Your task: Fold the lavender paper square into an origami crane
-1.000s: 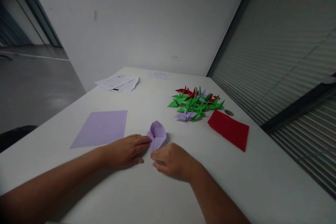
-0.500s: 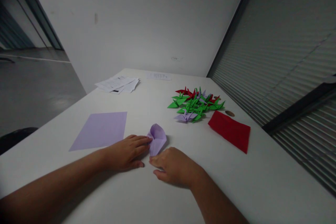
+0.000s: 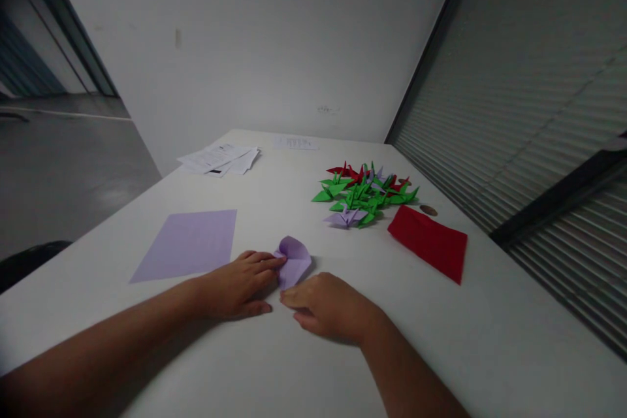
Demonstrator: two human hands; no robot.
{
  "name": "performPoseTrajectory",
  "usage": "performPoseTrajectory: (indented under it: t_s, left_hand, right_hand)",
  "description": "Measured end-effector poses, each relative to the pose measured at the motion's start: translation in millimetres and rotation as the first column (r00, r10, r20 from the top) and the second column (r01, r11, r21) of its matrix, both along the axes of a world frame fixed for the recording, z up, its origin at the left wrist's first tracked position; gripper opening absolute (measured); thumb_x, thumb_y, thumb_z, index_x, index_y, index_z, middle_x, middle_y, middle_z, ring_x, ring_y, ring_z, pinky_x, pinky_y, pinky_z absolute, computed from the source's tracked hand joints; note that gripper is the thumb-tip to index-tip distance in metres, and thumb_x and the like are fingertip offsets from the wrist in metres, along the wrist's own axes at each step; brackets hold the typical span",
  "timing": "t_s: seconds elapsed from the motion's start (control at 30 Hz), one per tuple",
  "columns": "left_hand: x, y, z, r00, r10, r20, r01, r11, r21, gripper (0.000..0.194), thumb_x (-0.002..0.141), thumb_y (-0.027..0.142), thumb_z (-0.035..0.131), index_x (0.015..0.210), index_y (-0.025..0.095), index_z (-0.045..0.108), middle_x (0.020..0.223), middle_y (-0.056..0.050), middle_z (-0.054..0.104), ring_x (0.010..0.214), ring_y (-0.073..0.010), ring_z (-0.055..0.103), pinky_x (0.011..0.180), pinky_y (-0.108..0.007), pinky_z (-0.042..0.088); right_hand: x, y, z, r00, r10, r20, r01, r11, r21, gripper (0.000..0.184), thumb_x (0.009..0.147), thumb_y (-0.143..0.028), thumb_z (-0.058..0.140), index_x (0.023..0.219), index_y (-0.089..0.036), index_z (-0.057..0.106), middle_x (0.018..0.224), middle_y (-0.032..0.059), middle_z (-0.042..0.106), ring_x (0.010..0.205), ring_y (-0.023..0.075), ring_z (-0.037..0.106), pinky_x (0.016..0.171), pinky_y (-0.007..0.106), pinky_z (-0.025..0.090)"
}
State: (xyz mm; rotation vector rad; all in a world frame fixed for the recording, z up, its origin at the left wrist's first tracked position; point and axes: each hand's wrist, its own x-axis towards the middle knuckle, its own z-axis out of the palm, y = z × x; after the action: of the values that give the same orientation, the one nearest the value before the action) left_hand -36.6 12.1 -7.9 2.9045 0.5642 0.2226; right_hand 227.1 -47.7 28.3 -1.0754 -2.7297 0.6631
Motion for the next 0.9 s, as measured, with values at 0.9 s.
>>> performPoseTrajectory:
  t_s: [0.9]
  left_hand:
    - [-6.8,0.6,-2.4,0.993,-0.105,0.054,0.104,0.994,0.022,0.049,0.098,0.054,0.052,0.136,0.024,0.06,0.151,-0.011,0.055,0.144,-0.0374,0.042,0.118,-0.052,0.032]
  right_hand:
    - [-8.0,33.2,-42.4,0.97,-0.183,-0.159,0.225,0.925,0.307,0.021,0.088,-0.013,0.074,0.108,-0.018,0.071,0.107,0.0092,0.076,0.101,0.0245,0.072,0.091,0.037,0.057]
